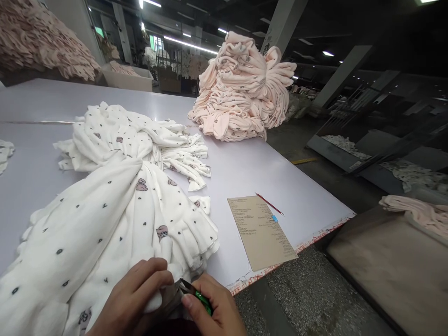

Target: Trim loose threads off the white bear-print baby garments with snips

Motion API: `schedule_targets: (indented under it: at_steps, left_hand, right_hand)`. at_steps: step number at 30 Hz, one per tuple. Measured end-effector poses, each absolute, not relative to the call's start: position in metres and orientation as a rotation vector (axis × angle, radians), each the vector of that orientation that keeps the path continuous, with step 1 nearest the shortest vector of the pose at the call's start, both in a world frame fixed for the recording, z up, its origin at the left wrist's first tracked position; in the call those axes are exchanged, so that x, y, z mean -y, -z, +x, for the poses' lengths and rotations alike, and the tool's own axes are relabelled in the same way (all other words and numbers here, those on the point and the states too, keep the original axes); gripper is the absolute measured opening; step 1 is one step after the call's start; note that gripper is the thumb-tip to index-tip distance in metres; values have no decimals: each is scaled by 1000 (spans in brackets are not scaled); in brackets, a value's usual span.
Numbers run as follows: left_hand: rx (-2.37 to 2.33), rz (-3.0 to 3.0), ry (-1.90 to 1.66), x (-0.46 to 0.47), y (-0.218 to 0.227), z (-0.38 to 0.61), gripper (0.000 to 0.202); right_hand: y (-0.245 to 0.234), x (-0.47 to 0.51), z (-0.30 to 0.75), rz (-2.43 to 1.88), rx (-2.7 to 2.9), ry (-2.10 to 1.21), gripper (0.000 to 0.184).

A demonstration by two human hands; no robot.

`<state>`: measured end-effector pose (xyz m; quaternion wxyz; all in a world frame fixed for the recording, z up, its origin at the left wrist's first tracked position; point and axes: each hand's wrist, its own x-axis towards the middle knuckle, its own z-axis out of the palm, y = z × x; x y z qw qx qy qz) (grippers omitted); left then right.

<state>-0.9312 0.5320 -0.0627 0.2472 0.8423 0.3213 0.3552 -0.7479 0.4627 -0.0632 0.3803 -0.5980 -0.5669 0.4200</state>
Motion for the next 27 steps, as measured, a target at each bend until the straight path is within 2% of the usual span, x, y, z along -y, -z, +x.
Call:
schedule_targets:
  at_steps: [10, 23, 27]
  left_hand:
    - [-852, 2192, -947, -532, 52, -924, 12]
    - [-843, 2214, -856, -531, 53, -924, 11]
    - [-849, 2228, -880, -531, 53, -922, 10]
  right_hand:
    - [61, -460, -750, -1549, 1482, -1046, 34]
    - [64, -460, -750, -1543, 1407, -973, 31]
    - [65, -462, -751, -1514, 1457, -1040, 33]
